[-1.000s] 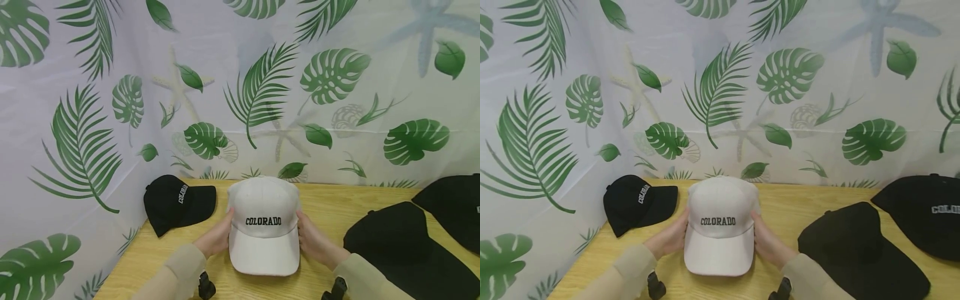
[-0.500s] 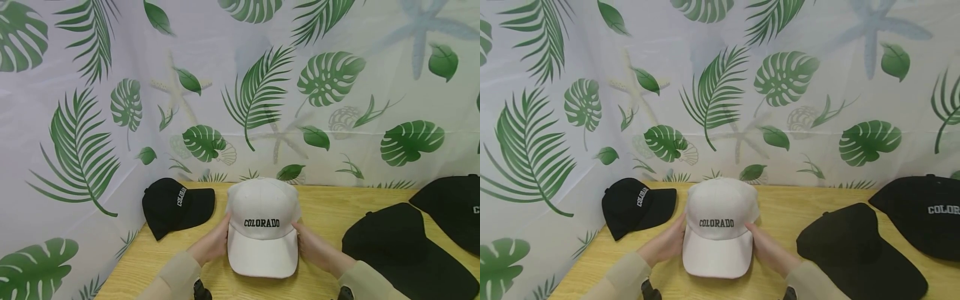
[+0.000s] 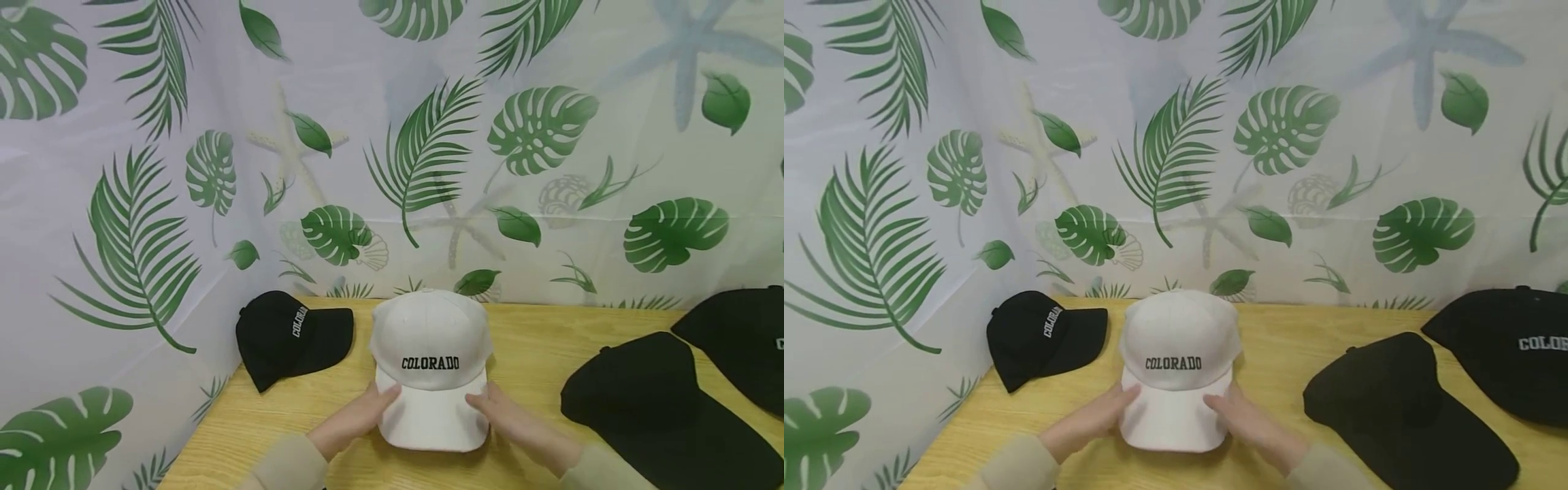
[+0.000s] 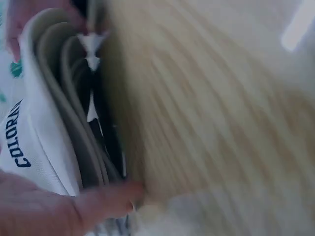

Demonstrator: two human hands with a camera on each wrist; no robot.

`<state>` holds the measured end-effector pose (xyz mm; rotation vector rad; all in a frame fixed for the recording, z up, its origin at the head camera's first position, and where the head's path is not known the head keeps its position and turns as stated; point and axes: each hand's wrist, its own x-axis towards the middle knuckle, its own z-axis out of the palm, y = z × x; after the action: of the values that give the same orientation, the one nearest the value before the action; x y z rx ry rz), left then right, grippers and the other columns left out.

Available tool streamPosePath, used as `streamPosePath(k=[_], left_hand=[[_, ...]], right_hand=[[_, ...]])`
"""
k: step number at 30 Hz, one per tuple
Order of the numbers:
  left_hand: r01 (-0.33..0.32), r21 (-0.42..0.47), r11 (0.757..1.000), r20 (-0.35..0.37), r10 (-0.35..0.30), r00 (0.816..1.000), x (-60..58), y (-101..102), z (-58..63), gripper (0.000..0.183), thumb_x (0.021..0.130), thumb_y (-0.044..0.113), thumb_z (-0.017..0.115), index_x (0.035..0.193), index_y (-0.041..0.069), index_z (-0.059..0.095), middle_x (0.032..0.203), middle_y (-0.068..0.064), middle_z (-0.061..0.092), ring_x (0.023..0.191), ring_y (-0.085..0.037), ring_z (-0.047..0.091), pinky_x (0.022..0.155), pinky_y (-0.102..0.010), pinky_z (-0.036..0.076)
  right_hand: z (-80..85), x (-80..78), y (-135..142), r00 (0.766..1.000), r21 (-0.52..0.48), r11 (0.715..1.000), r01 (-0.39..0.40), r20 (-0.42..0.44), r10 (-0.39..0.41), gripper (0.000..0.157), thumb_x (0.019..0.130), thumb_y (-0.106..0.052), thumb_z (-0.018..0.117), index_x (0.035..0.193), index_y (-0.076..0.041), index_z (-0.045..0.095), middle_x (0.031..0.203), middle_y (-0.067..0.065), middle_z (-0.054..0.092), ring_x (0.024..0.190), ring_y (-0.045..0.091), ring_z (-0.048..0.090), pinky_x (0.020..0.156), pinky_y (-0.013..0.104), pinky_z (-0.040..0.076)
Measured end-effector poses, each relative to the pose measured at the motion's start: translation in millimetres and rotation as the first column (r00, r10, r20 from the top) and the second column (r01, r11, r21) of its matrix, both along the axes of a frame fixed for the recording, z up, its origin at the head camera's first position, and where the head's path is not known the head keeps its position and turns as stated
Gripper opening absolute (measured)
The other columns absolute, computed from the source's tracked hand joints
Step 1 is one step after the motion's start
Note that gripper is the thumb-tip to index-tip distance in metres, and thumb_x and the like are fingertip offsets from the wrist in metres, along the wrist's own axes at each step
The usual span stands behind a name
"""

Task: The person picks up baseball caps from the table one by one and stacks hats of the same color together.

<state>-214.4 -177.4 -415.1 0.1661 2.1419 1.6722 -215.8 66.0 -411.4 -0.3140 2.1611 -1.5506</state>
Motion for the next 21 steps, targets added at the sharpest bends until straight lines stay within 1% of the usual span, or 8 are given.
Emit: streamPosePath(k=[1, 3, 5, 7, 9, 12, 16, 21], left_hand=[[0.027, -0.089, 0.996, -0.066, -0.033, 0.997, 0.0, -0.5, -0.9, 0.077, 0.091, 0.037, 0.046, 0.137, -0.007, 0.002, 0.138, -0.03, 0.013, 0.126, -0.04, 0.016, 0.098, -0.052, 0.019], [0.053, -0.234, 0.971, -0.186, -0.099, 0.978, -2.2, -2.6, -2.4, 0.087, 0.085, 0.033, 0.059, 0.138, -0.005, 0.002, 0.139, -0.026, 0.013, 0.127, -0.035, 0.016, 0.1, -0.048, 0.018], [0.072, -0.273, 0.959, -0.253, -0.144, 0.957, -5.9, -5.1, -3.7, 0.093, 0.079, 0.028, 0.067, 0.14, 0.001, 0.003, 0.14, -0.02, 0.016, 0.127, -0.03, 0.018, 0.1, -0.046, 0.019], [0.077, -0.31, 0.948, -0.282, -0.169, 0.944, -8.8, -7.7, -4.0, 0.098, 0.074, 0.028, 0.071, 0.141, 0.005, 0.003, 0.142, -0.016, 0.016, 0.127, -0.026, 0.021, 0.101, -0.044, 0.019], [0.092, -0.297, 0.95, -0.292, -0.183, 0.939, -11.0, -9.1, -4.5, 0.102, 0.072, 0.026, 0.074, 0.142, 0.009, 0.002, 0.144, -0.012, 0.016, 0.126, -0.023, 0.024, 0.101, -0.042, 0.019], [0.086, -0.31, 0.947, -0.277, -0.177, 0.944, -11.6, -8.4, -4.3, 0.105, 0.07, 0.026, 0.075, 0.142, 0.006, 0.001, 0.143, -0.014, 0.02, 0.123, -0.023, 0.03, 0.1, -0.042, 0.022], [0.066, -0.345, 0.936, -0.273, -0.167, 0.947, -14.5, -7.0, -4.1, 0.105, 0.069, 0.027, 0.076, 0.141, 0.004, 0.004, 0.139, -0.017, 0.028, 0.119, -0.026, 0.036, 0.098, -0.043, 0.026], [0.082, -0.332, 0.94, -0.283, -0.183, 0.941, -20.7, -10.0, -5.7, 0.104, 0.069, 0.024, 0.076, 0.141, 0.004, 0.004, 0.138, -0.018, 0.029, 0.119, -0.026, 0.036, 0.097, -0.042, 0.027]], right_hand=[[-0.8, 1.4, 1.4, 0.996, 0.083, 0.996, -0.009, -0.088, 0.016, 0.081, 0.091, -0.033, 0.045, 0.133, 0.015, -0.004, 0.138, 0.034, -0.005, 0.126, 0.045, -0.005, 0.098, 0.056, 0.002], [-2.3, 3.3, 3.9, 0.966, 0.243, 0.97, -0.002, -0.252, 0.065, 0.088, 0.086, -0.034, 0.055, 0.133, 0.016, 0.0, 0.138, 0.035, 0.0, 0.126, 0.045, -0.001, 0.099, 0.055, 0.005], [-3.9, 2.3, 5.3, 0.935, 0.327, 0.945, -0.01, -0.332, 0.124, 0.093, 0.082, -0.037, 0.061, 0.134, 0.015, 0.005, 0.138, 0.034, 0.005, 0.127, 0.044, 0.004, 0.099, 0.055, 0.009], [-4.3, 1.3, 5.0, 0.926, 0.392, 0.92, -0.008, -0.345, 0.155, 0.096, 0.078, -0.042, 0.064, 0.134, 0.015, 0.011, 0.137, 0.035, 0.009, 0.126, 0.043, 0.011, 0.098, 0.054, 0.015], [-4.4, 0.0, 3.6, 0.923, 0.422, 0.906, -0.019, -0.34, 0.178, 0.095, 0.076, -0.044, 0.065, 0.133, 0.016, 0.017, 0.136, 0.035, 0.013, 0.126, 0.043, 0.017, 0.098, 0.052, 0.019], [-3.7, -0.4, 1.9, 0.922, 0.45, 0.893, -0.018, -0.338, 0.189, 0.093, 0.075, -0.044, 0.066, 0.13, 0.017, 0.023, 0.134, 0.037, 0.017, 0.123, 0.044, 0.022, 0.097, 0.051, 0.022], [-2.7, -1.0, 0.4, 0.917, 0.447, 0.894, 0.002, -0.358, 0.177, 0.093, 0.074, -0.043, 0.067, 0.13, 0.017, 0.023, 0.134, 0.037, 0.018, 0.123, 0.043, 0.024, 0.097, 0.051, 0.024], [-1.8, -3.0, -2.6, 0.914, 0.425, 0.905, 0.006, -0.371, 0.168, 0.093, 0.075, -0.042, 0.067, 0.132, 0.015, 0.022, 0.135, 0.035, 0.018, 0.123, 0.041, 0.026, 0.097, 0.049, 0.025]])
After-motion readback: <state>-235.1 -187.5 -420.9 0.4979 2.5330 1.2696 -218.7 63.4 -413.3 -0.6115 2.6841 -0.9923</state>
